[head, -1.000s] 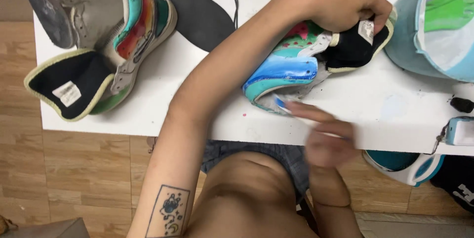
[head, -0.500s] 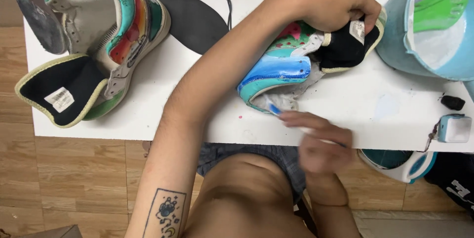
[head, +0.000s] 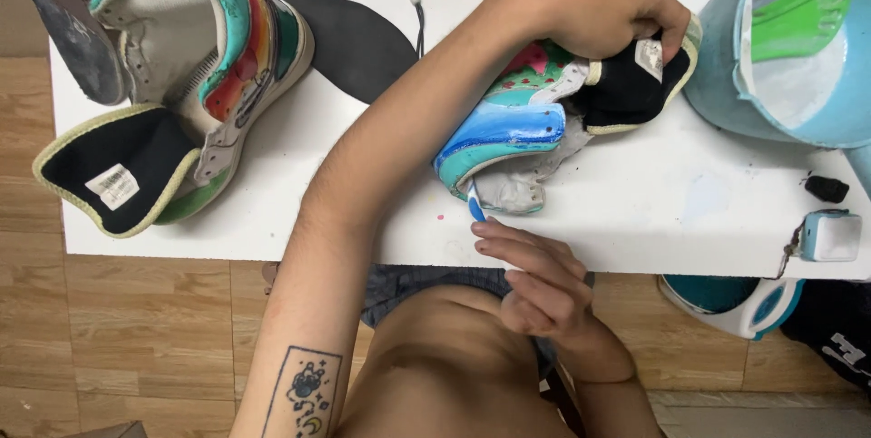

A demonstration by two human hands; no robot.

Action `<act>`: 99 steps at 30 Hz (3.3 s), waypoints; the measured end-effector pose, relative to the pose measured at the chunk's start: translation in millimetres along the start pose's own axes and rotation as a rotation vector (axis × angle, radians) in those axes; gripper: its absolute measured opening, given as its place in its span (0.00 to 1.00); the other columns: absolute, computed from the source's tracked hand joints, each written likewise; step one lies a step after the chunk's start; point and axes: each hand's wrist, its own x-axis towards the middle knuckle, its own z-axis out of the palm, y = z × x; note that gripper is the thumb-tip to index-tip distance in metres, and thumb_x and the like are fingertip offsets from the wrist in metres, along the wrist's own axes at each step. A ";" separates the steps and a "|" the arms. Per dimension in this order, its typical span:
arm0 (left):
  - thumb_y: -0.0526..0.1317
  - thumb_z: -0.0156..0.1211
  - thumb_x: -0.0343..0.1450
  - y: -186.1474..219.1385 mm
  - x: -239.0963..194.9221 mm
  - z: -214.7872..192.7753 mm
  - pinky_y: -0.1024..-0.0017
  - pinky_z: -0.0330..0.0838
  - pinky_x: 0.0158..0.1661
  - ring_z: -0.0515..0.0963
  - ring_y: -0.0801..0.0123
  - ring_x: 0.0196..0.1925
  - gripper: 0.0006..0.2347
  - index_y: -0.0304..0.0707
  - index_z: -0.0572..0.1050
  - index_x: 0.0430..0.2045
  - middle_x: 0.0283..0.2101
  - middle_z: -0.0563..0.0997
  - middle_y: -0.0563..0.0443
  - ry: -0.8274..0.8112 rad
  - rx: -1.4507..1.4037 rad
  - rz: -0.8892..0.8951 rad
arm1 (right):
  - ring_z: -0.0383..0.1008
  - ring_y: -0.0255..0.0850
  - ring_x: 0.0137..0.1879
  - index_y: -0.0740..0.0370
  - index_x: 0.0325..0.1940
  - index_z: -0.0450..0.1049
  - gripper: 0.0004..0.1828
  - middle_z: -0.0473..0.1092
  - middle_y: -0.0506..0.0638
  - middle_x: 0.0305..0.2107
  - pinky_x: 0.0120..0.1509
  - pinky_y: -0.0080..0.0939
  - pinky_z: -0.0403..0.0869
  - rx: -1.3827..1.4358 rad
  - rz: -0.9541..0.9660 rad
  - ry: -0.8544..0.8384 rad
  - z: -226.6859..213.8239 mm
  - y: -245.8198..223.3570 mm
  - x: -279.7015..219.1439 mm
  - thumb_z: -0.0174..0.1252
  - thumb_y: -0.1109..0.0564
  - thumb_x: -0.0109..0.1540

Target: Applying white liquid to the interior of a sneaker using a toothbrush

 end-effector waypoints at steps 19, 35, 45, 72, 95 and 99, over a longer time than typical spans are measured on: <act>0.32 0.41 0.67 7.4 -5.5 -4.4 0.62 0.65 0.37 0.75 0.63 0.40 0.19 0.64 0.78 0.38 0.38 0.79 0.57 0.008 0.013 0.011 | 0.76 0.58 0.32 0.58 0.41 0.63 0.13 0.70 0.60 0.27 0.40 0.60 0.80 0.074 -0.156 0.362 -29.3 37.1 1.0 0.41 0.47 0.72; 0.33 0.39 0.68 15.8 -11.5 -6.5 0.64 0.65 0.41 0.73 0.66 0.45 0.19 0.65 0.78 0.39 0.38 0.78 0.63 -0.028 -0.008 -0.038 | 0.79 0.55 0.27 0.62 0.29 0.66 0.28 0.70 0.57 0.19 0.35 0.54 0.84 -0.018 -0.145 0.489 -1.7 5.2 2.1 0.35 0.45 0.76; 0.33 0.38 0.67 17.8 -11.7 -9.7 0.61 0.63 0.48 0.72 0.62 0.50 0.20 0.66 0.77 0.42 0.35 0.77 0.59 -0.062 0.012 -0.032 | 0.85 0.51 0.35 0.63 0.28 0.66 0.19 0.74 0.49 0.29 0.43 0.53 0.90 -0.085 0.014 0.170 1.7 -22.4 4.0 0.45 0.51 0.71; 0.36 0.38 0.74 24.4 -16.8 -14.9 0.60 0.62 0.44 0.72 0.56 0.46 0.18 0.67 0.77 0.44 0.41 0.73 0.46 -0.072 0.021 -0.130 | 0.57 0.58 0.34 0.59 0.36 0.59 0.24 0.56 0.52 0.30 0.41 0.70 0.67 -0.345 -0.335 0.811 -150.2 46.2 -64.2 0.31 0.38 0.71; 0.32 0.38 0.65 18.2 -12.8 -10.1 0.63 0.64 0.45 0.73 0.63 0.46 0.23 0.68 0.77 0.43 0.37 0.75 0.58 -0.066 0.004 -0.079 | 0.86 0.63 0.39 0.78 0.37 0.81 0.30 0.78 0.72 0.30 0.50 0.53 0.90 -0.621 0.099 1.104 -183.9 33.8 -5.0 0.43 0.47 0.64; 0.36 0.41 0.70 2.8 -3.2 -3.9 0.57 0.64 0.42 0.75 0.54 0.46 0.18 0.66 0.78 0.43 0.41 0.79 0.46 -0.040 0.009 -0.026 | 0.71 0.53 0.33 0.63 0.26 0.71 0.29 0.65 0.57 0.23 0.44 0.51 0.77 -0.221 0.080 1.304 -169.6 34.7 -71.2 0.41 0.36 0.60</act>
